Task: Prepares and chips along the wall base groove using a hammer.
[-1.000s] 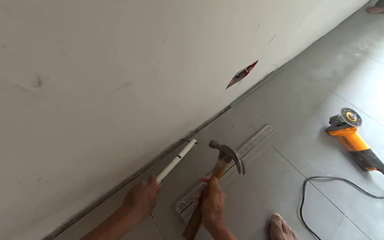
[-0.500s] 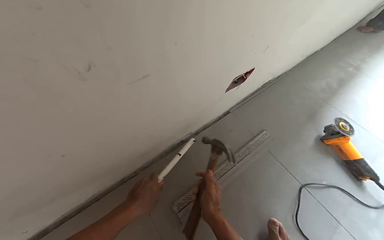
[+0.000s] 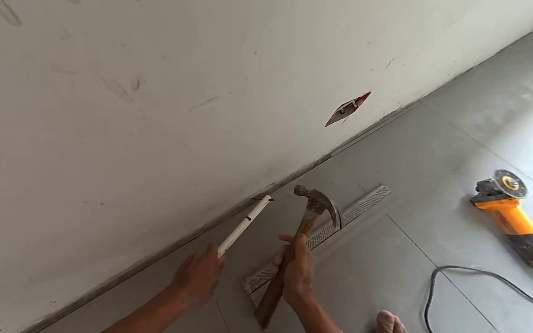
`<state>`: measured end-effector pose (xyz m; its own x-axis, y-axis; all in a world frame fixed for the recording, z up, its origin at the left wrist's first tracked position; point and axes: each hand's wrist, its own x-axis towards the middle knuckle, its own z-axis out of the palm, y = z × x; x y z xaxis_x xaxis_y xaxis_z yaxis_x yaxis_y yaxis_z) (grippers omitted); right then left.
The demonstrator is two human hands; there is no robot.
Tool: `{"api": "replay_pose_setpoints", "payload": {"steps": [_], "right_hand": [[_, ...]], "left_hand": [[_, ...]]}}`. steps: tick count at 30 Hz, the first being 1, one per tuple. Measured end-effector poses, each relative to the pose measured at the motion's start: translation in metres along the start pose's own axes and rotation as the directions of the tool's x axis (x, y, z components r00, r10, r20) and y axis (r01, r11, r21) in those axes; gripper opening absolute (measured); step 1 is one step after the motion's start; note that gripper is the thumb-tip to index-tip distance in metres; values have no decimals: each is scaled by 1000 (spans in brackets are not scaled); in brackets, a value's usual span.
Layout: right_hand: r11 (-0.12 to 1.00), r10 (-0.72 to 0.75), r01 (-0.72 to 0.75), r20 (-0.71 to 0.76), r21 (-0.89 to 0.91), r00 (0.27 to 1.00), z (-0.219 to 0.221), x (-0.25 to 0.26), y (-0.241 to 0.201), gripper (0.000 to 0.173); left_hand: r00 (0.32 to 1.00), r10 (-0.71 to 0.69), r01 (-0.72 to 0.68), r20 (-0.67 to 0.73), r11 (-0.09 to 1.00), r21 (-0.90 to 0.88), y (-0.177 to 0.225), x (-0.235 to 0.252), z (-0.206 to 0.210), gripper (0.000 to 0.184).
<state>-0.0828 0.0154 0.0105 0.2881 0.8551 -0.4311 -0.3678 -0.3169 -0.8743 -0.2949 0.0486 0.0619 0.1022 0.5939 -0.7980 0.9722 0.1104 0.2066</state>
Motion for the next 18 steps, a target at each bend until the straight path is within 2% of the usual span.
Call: {"api": "replay_pose_setpoints", "payload": {"steps": [3,4,8,9,12,13,16,18], "right_hand": [[978,205,-202,57,-58,977,3,-2,14,64],[972,231,-227,72,-65,970,0,-2,16,63],[997,76,-75,51,-12,996,1,-6,20,63],[996,91,-90,47,-17,995,4,-6,20,63],[947,316,-310,70,-87,946,6,2,7,64],[950,308,-301,77,-84,948,3,2,6,64],[991,130,-129,64,-18,989,0,-4,9,60],[999,41,-42,36,34,999,6,-9,13,51]], "left_hand": [[1000,-15,14,-11,999,-35,1,3,8,53],[1000,-14,13,-13,999,-37,1,4,9,53],[1000,-12,12,-1,999,-47,3,2,8,52],[1000,-20,20,3,999,-44,3,1,9,51],[999,-40,40,-3,999,1,6,-2,9,52],[999,-39,40,-5,999,13,6,-4,9,52],[999,-48,48,1,999,8,2,-10,8,51],[999,-38,38,13,999,-13,-2,-10,8,51]]}}
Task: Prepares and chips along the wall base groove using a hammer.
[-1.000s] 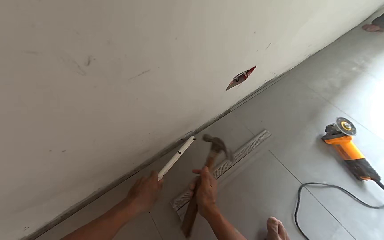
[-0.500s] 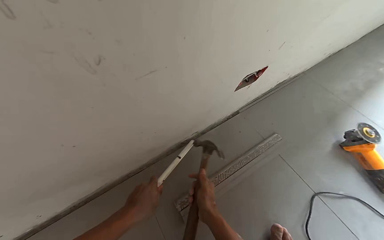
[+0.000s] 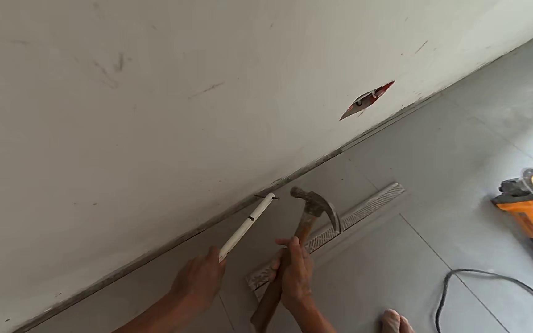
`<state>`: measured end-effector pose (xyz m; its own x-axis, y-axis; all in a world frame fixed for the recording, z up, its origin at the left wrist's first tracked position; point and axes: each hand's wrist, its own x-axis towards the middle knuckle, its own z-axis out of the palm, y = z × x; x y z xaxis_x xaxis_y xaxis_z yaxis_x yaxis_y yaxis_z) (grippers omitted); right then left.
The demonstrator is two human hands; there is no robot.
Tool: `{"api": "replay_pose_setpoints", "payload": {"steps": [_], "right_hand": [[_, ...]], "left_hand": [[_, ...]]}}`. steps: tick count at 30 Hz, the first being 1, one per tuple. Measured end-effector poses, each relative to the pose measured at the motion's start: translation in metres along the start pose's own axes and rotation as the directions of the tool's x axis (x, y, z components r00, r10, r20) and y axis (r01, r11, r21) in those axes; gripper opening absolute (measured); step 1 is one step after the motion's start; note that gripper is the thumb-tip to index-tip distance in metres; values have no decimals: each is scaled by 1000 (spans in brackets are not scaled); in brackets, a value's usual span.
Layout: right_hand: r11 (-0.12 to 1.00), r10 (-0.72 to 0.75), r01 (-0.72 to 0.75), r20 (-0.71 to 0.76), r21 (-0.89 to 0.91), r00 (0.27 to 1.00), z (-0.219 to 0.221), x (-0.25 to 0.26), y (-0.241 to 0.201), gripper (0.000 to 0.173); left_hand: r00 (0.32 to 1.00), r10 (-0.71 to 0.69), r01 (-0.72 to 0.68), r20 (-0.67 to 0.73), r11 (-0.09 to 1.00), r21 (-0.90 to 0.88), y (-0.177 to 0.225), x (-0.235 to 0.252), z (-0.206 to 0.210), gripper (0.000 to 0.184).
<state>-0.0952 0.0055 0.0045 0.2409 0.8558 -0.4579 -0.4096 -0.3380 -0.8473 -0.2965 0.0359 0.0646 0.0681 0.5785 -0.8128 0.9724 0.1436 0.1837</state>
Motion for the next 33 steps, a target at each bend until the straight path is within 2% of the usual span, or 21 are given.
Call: {"api": "replay_pose_setpoints", "payload": {"steps": [2,5,9,12,13,16,20,23,25,27,30,33], "right_hand": [[999,33,-33,-18,-4,999,8,0,8,39],[975,217,-217,-11,-51,976,7,3,13,31],[991,130,-132,-38,-37,991,8,0,15,26],[949,273,-259,60,-178,960,2,7,11,28],[941,283,-260,81,-217,956,0,8,8,29],[962,196,-169,111,-214,974,-5,4,3,30],[974,128,-98,141,-206,982,-8,6,-12,30],[975,90,-49,183,-217,979,-12,10,-16,32],[977,55,-10,210,-212,976,-13,12,-14,29],[966,90,-42,181,-254,979,-9,12,-15,26],[934,130,-85,109,-346,985,2,5,-14,32],[929,113,-75,86,-363,990,6,-3,-8,29]], "left_hand": [[1000,1,-1,-3,999,-35,-3,3,0,51],[1000,10,-11,-19,998,-68,-9,9,5,52],[1000,7,-8,-11,999,-44,-12,13,7,52],[1000,21,-23,-17,994,-106,-12,11,11,52],[1000,22,-24,-15,991,-132,-12,7,12,52],[999,-35,41,34,978,-207,-26,-15,27,51],[985,-152,166,82,963,-210,-76,-46,48,52],[971,-225,238,82,934,-266,-100,-76,64,54],[969,-241,248,60,926,-285,-103,-90,73,55],[972,-231,235,49,935,-267,-101,-96,78,56],[980,-199,199,25,949,-243,-97,-89,79,54],[980,-185,198,73,942,-273,-87,-76,63,51]]}}
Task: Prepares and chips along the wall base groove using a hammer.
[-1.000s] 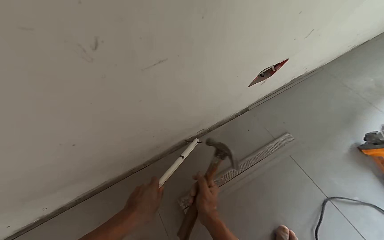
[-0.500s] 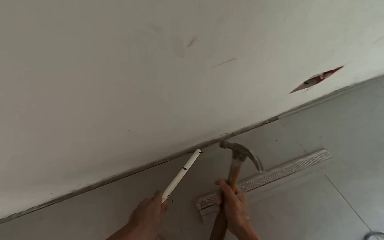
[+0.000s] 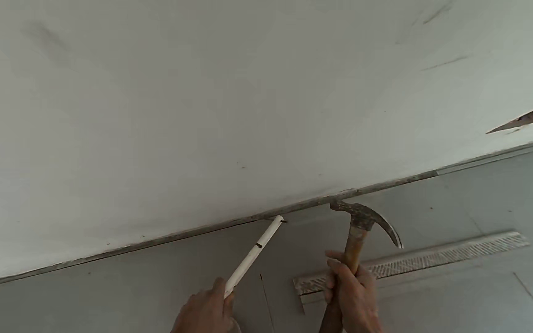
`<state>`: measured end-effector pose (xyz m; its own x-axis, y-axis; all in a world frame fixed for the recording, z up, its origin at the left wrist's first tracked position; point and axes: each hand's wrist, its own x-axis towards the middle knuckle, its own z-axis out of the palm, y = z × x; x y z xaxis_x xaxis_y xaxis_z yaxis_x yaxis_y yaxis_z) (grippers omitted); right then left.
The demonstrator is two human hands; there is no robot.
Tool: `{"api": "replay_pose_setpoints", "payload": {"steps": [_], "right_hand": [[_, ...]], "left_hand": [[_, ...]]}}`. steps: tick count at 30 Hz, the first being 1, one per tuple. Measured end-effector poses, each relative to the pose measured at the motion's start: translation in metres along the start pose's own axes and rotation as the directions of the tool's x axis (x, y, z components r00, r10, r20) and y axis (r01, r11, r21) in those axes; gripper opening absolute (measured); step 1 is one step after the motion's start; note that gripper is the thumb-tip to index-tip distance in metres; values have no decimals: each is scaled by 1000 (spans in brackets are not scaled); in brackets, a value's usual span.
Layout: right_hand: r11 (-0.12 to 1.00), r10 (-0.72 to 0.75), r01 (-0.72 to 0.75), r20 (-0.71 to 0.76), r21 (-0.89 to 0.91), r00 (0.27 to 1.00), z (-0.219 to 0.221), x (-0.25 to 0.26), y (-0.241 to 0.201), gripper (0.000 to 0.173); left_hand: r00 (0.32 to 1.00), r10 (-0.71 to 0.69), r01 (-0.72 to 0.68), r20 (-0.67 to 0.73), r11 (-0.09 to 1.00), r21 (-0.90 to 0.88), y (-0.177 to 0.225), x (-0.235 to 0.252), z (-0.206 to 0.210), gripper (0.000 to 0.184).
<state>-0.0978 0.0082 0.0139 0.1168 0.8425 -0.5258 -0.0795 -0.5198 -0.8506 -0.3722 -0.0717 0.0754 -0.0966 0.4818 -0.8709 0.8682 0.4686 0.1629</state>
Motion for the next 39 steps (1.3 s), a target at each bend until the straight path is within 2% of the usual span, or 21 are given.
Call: {"api": "replay_pose_setpoints", "payload": {"steps": [3,7,11,13,17,21,26,30,34,35,37,39], "right_hand": [[1000,-29,29,22,-1,999,4,-6,0,30],[996,-85,86,101,-4,991,17,-9,4,48],[984,139,-110,216,-142,966,32,-10,14,49],[985,129,-100,211,-141,969,32,-12,15,49],[998,18,-12,112,-59,994,39,-18,11,50],[970,238,-221,196,-103,951,36,-4,4,50],[994,109,-107,138,-21,984,37,-13,8,52],[972,232,-215,231,-96,945,32,-8,7,51],[990,137,-133,143,-38,980,37,-11,5,51],[988,152,-147,158,-45,976,38,-10,3,51],[967,252,-233,235,-106,939,33,-4,-2,52],[958,283,-261,247,-119,927,27,-2,-8,52]], "left_hand": [[999,-2,4,47,999,-48,8,5,-10,50],[994,-12,24,106,994,-109,24,-2,-20,48],[979,7,37,203,977,-210,35,-5,-31,44],[974,19,44,227,962,-269,37,-7,-37,44],[975,19,49,222,954,-297,38,-15,-40,45],[974,12,61,228,949,-308,41,-20,-41,44],[978,2,55,207,961,-270,35,-19,-39,43],[981,5,42,195,971,-237,36,-18,-42,43],[981,6,42,195,970,-239,35,-18,-46,43],[981,6,42,196,970,-238,35,-18,-46,42],[978,14,48,209,956,-288,34,-17,-46,43],[973,60,53,222,881,-469,28,-14,-44,41]]}}
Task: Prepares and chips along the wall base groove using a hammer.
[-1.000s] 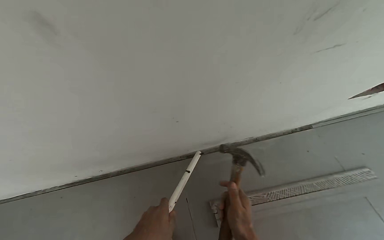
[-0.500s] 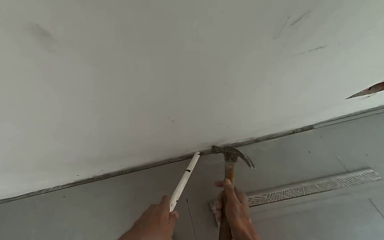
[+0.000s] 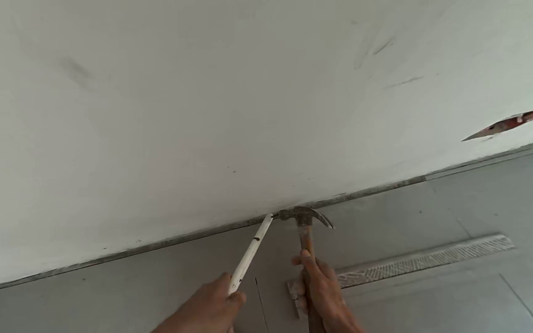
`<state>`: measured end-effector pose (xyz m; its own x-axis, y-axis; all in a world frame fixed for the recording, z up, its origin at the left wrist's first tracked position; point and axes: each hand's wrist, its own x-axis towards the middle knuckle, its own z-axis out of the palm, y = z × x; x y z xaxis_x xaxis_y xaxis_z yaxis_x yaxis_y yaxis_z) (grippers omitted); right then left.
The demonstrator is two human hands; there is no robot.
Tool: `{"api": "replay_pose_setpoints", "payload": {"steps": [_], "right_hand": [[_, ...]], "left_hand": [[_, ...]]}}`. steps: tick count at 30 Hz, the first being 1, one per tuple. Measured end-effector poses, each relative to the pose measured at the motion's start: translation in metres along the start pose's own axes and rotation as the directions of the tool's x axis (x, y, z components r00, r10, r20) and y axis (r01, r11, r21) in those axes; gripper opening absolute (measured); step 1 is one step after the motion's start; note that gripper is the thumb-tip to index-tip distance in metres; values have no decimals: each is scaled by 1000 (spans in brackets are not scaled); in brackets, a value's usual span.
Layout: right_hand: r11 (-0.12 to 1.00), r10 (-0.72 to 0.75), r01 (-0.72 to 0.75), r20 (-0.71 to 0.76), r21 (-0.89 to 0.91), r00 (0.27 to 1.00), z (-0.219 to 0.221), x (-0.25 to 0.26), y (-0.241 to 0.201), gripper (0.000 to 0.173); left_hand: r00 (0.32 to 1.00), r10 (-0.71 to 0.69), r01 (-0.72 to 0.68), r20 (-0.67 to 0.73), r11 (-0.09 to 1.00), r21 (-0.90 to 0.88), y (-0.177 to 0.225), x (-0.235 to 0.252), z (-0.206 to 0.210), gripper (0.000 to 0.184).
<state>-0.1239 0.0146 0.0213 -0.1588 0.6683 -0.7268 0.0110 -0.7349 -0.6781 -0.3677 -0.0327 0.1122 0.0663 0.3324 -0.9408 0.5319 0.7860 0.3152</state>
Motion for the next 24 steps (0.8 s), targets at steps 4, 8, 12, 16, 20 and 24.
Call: {"api": "replay_pose_setpoints", "payload": {"steps": [4,8,12,16,20,24], "right_hand": [[993,-78,84,-76,85,994,-1,-5,-4,52],[991,-105,110,-68,78,992,-6,-5,-3,51],[992,-109,112,-53,56,993,-11,-6,3,49],[993,-99,101,-38,54,994,-16,-5,7,50],[995,-84,86,-40,49,996,-15,-5,7,52],[992,-118,120,-47,41,992,-10,-7,5,50]], "left_hand": [[995,46,-2,84,889,-458,-10,12,-3,43],[998,60,-59,6,995,-77,-7,13,-2,46],[980,196,-199,35,963,184,-25,18,-3,47],[972,226,-227,58,974,8,-54,32,-9,47],[984,170,-169,44,985,-35,-48,34,-11,47],[987,139,-133,74,988,-80,-38,36,-11,45]]}}
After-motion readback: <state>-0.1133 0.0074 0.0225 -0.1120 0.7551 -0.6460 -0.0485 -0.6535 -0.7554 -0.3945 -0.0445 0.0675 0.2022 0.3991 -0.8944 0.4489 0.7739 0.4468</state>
